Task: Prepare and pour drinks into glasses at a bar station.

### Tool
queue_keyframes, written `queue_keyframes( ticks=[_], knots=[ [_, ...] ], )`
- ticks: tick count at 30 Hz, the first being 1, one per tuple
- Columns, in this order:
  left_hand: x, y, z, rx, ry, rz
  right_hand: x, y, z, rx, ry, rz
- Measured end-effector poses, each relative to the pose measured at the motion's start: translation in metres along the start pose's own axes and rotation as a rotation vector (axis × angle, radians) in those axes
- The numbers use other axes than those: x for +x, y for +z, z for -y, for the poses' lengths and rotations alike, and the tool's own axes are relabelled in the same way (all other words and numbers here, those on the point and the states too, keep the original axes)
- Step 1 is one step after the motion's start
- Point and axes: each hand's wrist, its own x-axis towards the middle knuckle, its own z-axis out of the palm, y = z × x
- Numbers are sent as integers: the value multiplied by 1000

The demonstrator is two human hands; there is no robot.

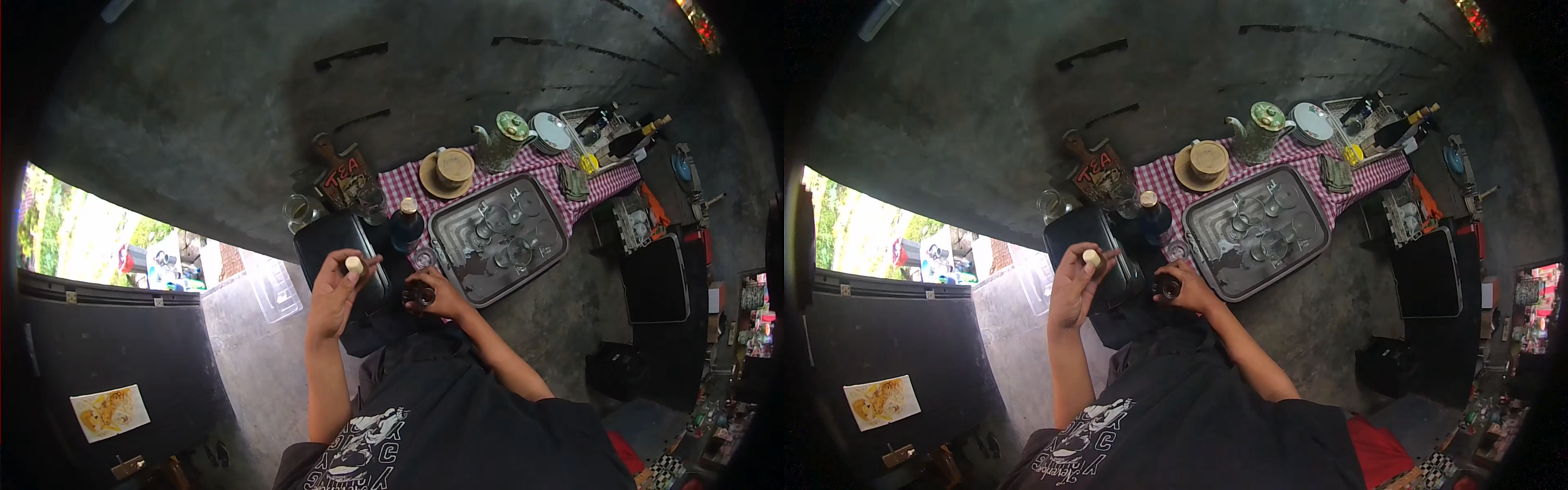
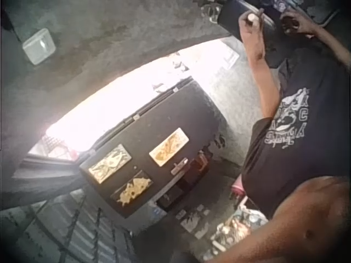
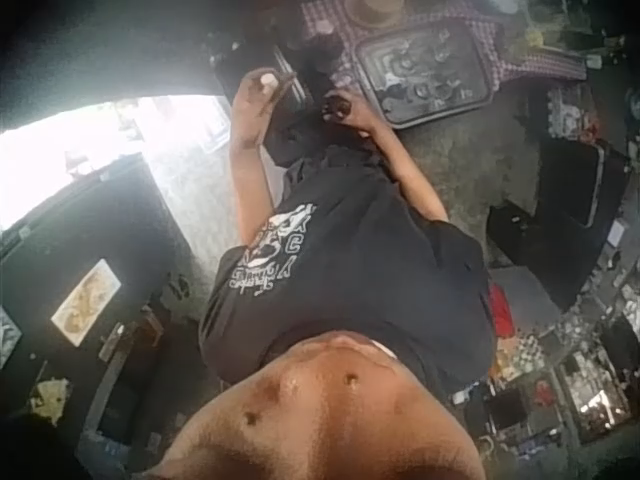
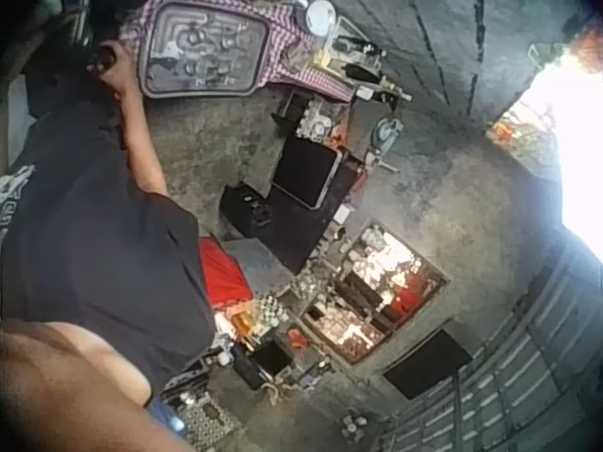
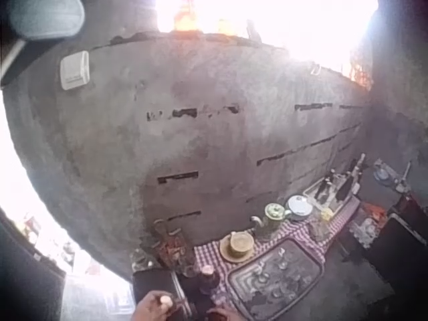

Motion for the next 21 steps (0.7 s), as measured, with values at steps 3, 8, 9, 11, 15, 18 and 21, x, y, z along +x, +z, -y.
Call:
queue_keyframes(
  ticks=[3,8,9,11,15,18,21],
  knots=[
    [9,-6,-3,346,103,-168,-1,-1,-1,6,4,8],
    [18,-21,7,772,307,-277,1,0,0,28,46,45],
    [20,-21,7,1016,374,-306,1,0,0,38,47,50],
    [23,-16,7,1104,397,-327,2,-1,0,44,47,65],
    [26,-20,13,1270,473,-359,4,-4,1,56,55,106],
    [30,-20,14,1320,502,-384,5,-6,2,48,53,121],
    [34,-23,13,1350,473,-403,3,-8,1,55,61,123]
  ],
)
